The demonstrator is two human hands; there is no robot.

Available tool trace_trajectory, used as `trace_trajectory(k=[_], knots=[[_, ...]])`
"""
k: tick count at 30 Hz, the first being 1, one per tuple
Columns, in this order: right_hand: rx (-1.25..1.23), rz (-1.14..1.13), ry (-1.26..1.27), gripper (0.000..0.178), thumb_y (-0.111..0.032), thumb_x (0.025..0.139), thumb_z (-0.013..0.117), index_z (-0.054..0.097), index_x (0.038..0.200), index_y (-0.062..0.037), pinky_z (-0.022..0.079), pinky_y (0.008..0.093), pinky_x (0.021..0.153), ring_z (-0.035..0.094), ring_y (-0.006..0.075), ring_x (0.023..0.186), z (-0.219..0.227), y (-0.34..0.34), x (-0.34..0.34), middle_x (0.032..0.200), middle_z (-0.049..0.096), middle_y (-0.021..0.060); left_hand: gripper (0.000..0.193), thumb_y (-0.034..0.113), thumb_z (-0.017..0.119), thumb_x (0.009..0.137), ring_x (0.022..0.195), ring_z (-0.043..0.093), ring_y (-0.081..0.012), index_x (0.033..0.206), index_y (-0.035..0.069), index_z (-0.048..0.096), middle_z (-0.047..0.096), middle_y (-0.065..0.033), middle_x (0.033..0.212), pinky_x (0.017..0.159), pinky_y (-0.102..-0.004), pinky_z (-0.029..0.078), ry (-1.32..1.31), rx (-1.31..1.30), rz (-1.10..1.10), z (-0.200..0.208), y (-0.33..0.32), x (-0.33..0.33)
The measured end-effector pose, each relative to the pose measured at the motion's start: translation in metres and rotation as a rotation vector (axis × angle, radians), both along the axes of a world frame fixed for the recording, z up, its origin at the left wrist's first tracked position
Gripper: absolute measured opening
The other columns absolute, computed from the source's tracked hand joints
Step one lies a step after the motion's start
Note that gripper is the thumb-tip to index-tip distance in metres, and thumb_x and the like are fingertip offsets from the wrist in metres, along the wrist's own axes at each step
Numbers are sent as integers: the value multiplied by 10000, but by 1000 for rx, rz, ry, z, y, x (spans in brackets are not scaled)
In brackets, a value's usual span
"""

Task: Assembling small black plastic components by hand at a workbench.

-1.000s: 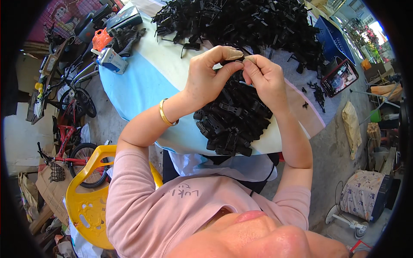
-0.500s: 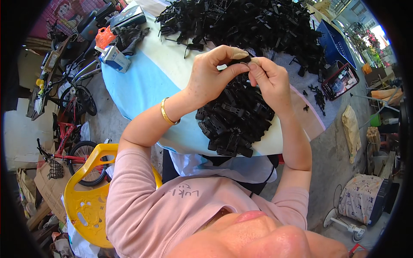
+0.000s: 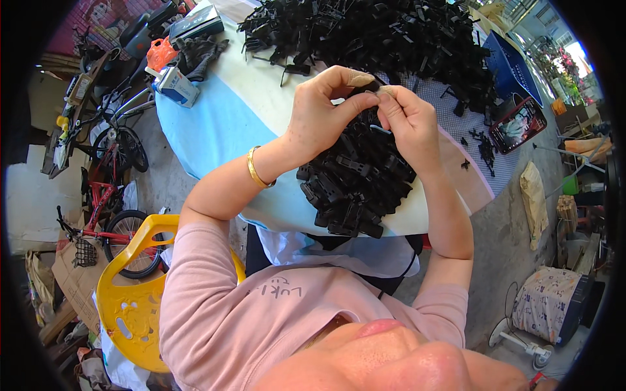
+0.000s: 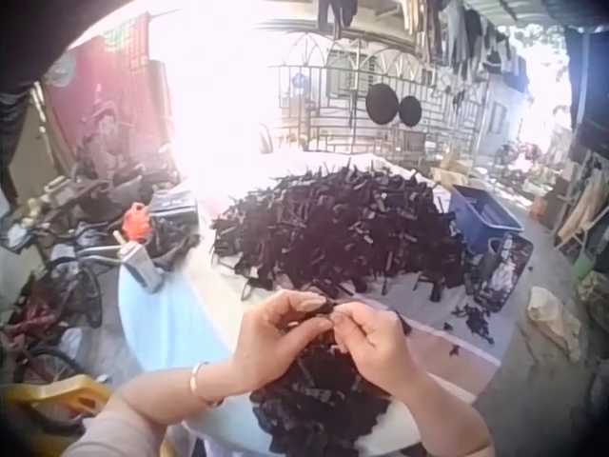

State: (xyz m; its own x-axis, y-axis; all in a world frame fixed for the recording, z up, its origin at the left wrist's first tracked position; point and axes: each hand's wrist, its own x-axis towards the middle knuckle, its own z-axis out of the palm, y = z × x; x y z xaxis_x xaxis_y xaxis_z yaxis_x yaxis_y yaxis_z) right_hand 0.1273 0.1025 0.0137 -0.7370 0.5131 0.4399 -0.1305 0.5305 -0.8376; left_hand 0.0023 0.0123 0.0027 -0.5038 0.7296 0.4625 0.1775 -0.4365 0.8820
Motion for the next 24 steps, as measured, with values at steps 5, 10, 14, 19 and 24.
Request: trace_trajectory(k=[5,10,14,19,24], knots=[[-102,-13,-41,180,-158,908,486,578,855,-13,282,168,450,376,20,505,1,-4,-1,582,456,-40,174,36,700,705,749,622,-113,845,-10,609,657,-85,848,687,-231,499,288,25,139,-1,-2,-2],[-355,30,-135,211,-193,912,483,576,853,-14,283,161,454,376,22,506,2,-2,-1,586,452,-45,184,25,693,704,769,628,-133,858,-9,599,652,-101,868,696,-236,497,425,53,197,-2,-1,-3],[-110,28,5,177,-181,892,525,582,861,-16,301,153,473,387,18,534,0,2,-1,621,465,-40,263,46,580,826,937,600,-205,1071,-7,501,587,-150,1055,783,-285,494,11,119,-201,-4,4,-9],[107,-80,117,129,-48,784,654,596,893,-12,435,150,612,539,31,686,2,7,6,784,590,-4,263,136,406,928,1033,550,-267,1152,3,443,528,-183,1117,863,-358,490,-646,21,-608,13,2,-23],[68,-100,168,176,-50,738,699,591,871,-10,467,168,637,575,61,708,1,9,5,798,609,15,303,96,464,903,947,571,-170,1186,-12,462,559,-121,1071,857,-314,486,-407,-193,-543,12,-1,-20]])
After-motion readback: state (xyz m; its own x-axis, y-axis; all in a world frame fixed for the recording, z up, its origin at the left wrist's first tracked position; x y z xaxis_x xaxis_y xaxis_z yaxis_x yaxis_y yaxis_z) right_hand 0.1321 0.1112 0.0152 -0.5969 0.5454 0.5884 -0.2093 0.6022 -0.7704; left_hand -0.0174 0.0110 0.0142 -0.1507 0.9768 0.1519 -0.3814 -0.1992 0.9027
